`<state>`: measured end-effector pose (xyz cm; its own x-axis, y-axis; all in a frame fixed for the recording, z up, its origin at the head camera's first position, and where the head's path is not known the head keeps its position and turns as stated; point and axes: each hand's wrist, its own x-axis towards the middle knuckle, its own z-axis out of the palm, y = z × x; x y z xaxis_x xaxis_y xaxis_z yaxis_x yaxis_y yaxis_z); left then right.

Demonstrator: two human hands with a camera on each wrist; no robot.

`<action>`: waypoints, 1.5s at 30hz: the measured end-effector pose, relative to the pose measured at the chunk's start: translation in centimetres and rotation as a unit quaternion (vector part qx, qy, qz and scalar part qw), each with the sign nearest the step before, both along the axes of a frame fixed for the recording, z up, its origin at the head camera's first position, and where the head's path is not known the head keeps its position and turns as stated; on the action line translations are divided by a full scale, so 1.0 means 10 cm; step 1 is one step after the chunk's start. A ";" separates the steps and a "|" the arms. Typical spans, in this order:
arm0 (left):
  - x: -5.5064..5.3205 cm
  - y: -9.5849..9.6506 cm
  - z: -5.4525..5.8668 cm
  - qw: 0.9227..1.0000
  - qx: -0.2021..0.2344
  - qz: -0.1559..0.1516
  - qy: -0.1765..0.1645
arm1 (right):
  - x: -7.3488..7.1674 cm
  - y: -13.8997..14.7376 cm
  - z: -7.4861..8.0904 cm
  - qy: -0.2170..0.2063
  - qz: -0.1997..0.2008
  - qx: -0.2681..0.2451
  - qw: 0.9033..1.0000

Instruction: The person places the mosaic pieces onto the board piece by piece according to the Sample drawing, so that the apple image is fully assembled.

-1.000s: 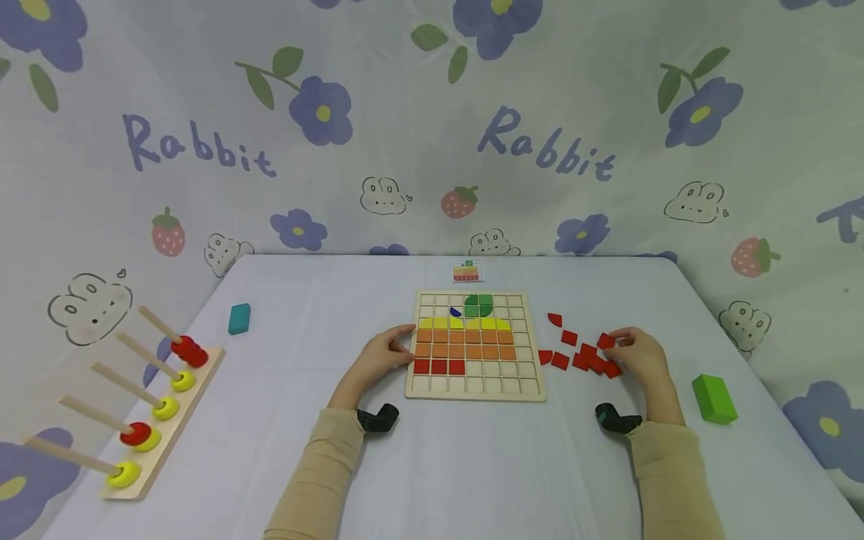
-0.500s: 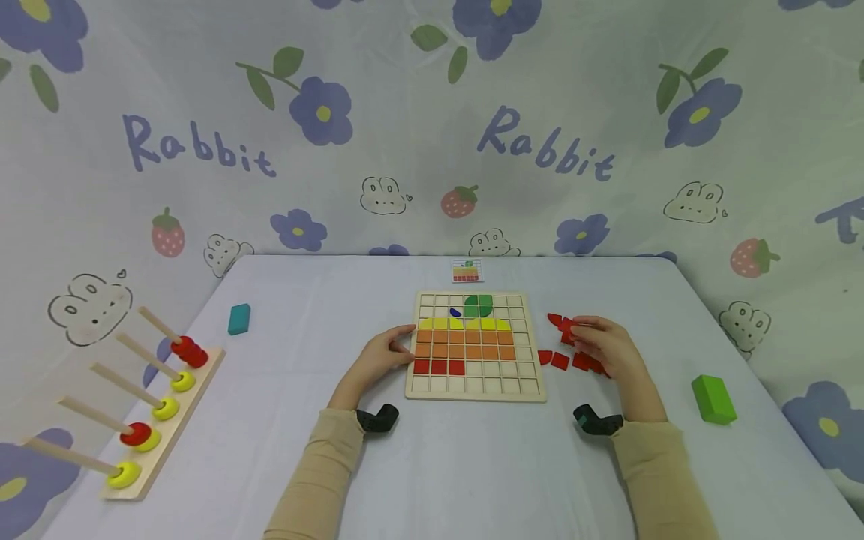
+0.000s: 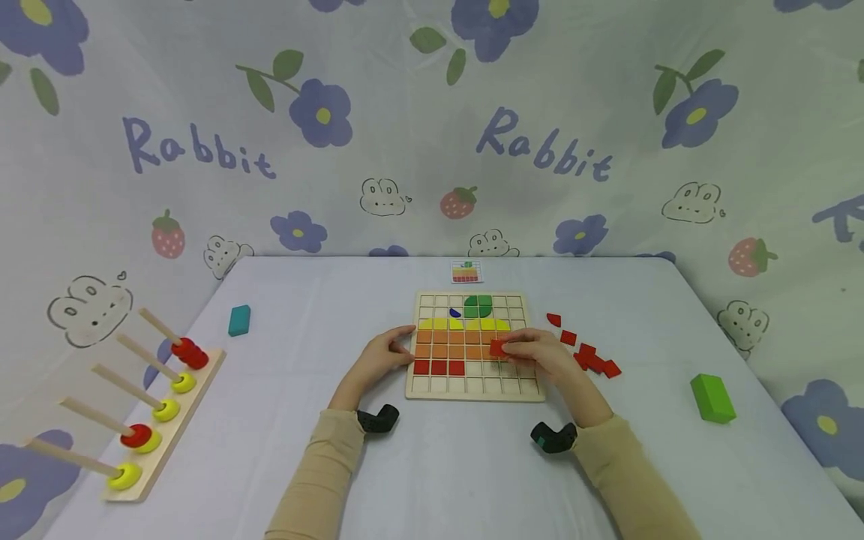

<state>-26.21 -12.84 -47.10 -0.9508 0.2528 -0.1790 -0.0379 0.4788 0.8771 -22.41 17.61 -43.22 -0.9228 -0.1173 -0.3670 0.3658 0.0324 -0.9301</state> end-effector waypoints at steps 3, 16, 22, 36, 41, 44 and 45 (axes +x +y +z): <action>0.00 -0.01 0.00 1.000 0.001 0.002 -0.001 | -0.01 -0.19 -0.04 0.001 0.008 0.064 0.998; -0.02 0.00 0.00 1.000 -0.002 0.000 0.001 | 0.05 -0.53 -0.14 0.120 0.045 0.299 0.946; -0.04 0.02 0.00 1.000 -0.007 0.001 0.000 | 0.04 -0.54 -0.12 0.153 0.060 0.330 0.929; -0.06 0.04 0.05 1.000 -0.005 -0.004 0.014 | -0.01 0.34 0.18 0.141 -0.034 0.350 0.926; -0.05 0.02 0.02 1.000 -0.006 -0.004 0.014 | -0.01 0.70 0.10 0.099 -0.066 0.362 0.924; -0.02 0.01 -0.01 1.000 -0.008 0.000 0.009 | -0.02 0.80 0.02 0.073 -0.054 0.374 0.923; -0.01 0.00 -0.02 1.000 -0.008 0.002 0.007 | -0.02 0.82 -0.01 0.066 -0.047 0.378 0.922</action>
<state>-26.34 -12.80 -47.29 -0.9542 0.2466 -0.1694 -0.0269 0.4931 0.8696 -22.62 25.76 -43.30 -0.9581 0.2098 -0.1950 0.2860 0.6633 -0.6916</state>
